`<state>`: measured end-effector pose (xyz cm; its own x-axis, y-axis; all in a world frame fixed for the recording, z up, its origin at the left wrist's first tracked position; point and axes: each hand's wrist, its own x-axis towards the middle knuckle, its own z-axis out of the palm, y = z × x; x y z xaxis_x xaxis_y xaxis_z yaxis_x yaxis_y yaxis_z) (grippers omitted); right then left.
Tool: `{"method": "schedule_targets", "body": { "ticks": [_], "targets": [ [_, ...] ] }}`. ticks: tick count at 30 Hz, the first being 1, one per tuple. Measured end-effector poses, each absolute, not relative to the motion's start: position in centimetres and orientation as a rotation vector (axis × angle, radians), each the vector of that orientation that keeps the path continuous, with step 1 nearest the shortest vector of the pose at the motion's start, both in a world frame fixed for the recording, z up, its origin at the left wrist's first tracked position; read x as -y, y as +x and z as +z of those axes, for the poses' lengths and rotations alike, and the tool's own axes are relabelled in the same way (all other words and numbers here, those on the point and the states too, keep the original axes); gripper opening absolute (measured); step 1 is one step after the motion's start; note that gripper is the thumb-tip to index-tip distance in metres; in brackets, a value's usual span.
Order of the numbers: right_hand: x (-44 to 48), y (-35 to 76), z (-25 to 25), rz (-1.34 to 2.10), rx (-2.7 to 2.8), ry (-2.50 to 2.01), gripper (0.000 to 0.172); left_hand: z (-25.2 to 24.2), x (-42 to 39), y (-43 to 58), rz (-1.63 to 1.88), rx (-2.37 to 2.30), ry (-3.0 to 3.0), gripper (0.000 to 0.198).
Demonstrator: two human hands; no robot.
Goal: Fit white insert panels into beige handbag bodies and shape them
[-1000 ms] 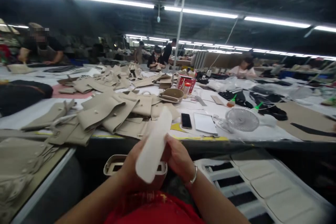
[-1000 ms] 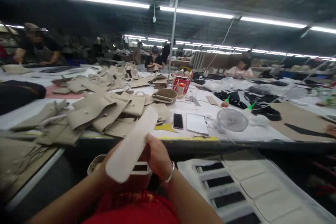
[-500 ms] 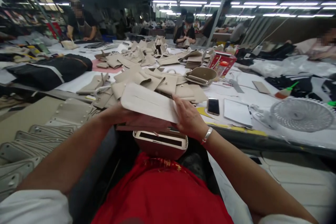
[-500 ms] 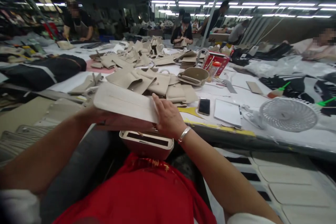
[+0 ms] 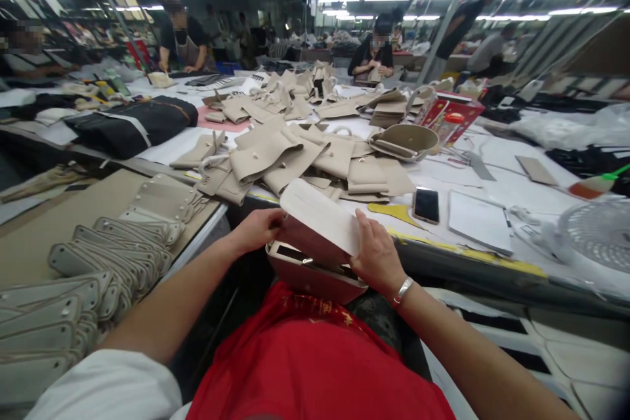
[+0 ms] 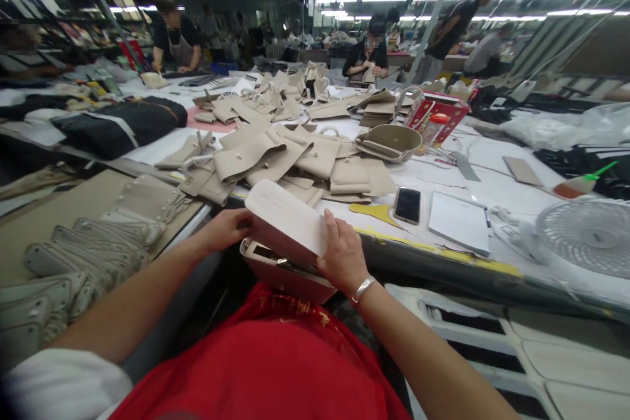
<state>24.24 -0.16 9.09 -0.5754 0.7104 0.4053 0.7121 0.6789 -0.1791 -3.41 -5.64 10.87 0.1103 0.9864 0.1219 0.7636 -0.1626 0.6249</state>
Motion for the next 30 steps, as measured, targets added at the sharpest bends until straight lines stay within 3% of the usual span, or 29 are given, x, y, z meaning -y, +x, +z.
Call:
{"method": "schedule_targets", "body": {
  "ticks": [6,11,16,22,30],
  "targets": [
    [0.8,26.0,8.6,-0.244,2.691,-1.028,0.085,8.5,5.9,-4.4,0.644,-1.696,1.972,0.027],
    [0.7,26.2,8.4,-0.366,2.745,-0.974,0.077,7.1,6.5,-5.4,1.096,-1.733,1.48,0.036],
    [1.1,24.8,7.7,-0.371,2.865,-0.73,0.063,4.5,7.4,-4.6,1.189,-1.797,1.297,0.042],
    [1.2,24.3,7.8,-0.362,3.004,-0.58,0.069,2.5,7.6,-2.9,1.023,-1.866,1.295,0.046],
    [0.1,23.6,5.5,-0.427,2.816,-0.399,0.069,3.8,6.8,-4.1,0.675,-2.063,1.445,0.039]
  ]
}}
